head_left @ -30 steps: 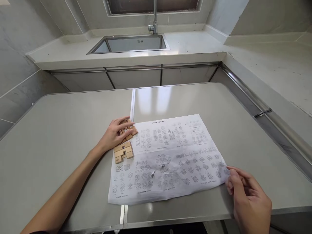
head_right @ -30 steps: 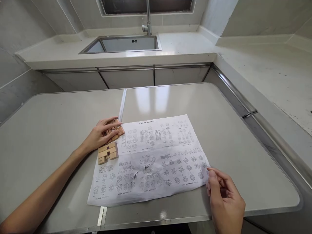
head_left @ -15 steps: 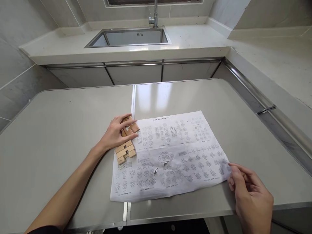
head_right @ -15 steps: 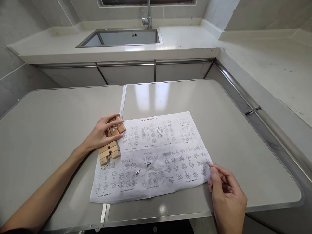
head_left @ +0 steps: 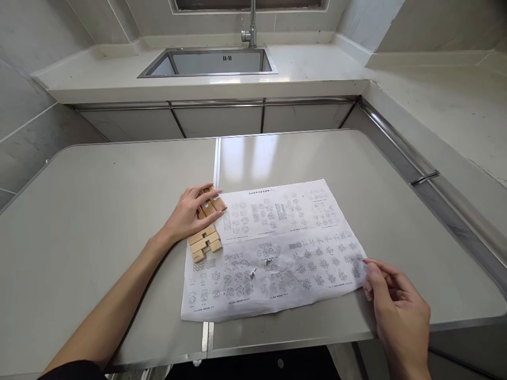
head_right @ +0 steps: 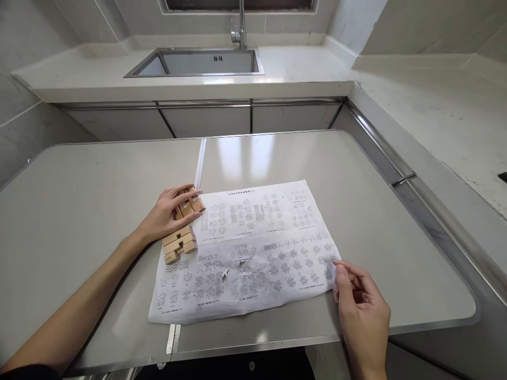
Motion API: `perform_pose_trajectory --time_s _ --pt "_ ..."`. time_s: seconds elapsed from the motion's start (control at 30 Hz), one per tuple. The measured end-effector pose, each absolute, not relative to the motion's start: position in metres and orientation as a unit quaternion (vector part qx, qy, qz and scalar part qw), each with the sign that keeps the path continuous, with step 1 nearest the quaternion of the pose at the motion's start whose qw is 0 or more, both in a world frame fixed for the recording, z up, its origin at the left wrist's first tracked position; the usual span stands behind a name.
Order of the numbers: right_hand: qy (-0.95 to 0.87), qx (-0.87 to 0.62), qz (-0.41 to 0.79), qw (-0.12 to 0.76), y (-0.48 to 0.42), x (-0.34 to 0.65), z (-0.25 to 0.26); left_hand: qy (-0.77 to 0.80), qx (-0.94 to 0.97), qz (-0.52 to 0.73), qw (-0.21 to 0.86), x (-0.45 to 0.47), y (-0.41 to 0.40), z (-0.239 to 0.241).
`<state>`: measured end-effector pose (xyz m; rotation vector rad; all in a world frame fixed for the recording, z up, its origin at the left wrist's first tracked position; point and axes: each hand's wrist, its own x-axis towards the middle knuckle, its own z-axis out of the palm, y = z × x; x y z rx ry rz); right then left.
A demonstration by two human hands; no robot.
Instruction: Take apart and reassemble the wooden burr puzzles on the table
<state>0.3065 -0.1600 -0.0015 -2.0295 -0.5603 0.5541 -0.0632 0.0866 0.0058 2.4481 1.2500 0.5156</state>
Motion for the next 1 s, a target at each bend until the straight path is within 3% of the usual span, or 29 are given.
perform_pose_trajectory --time_s 1.0 --pt "-0.251 -0.832 0.222 0.443 -0.163 0.3093 -0.0067 0.437 0.872 0.155 0.156 -0.0709 0.0858 0.0014"
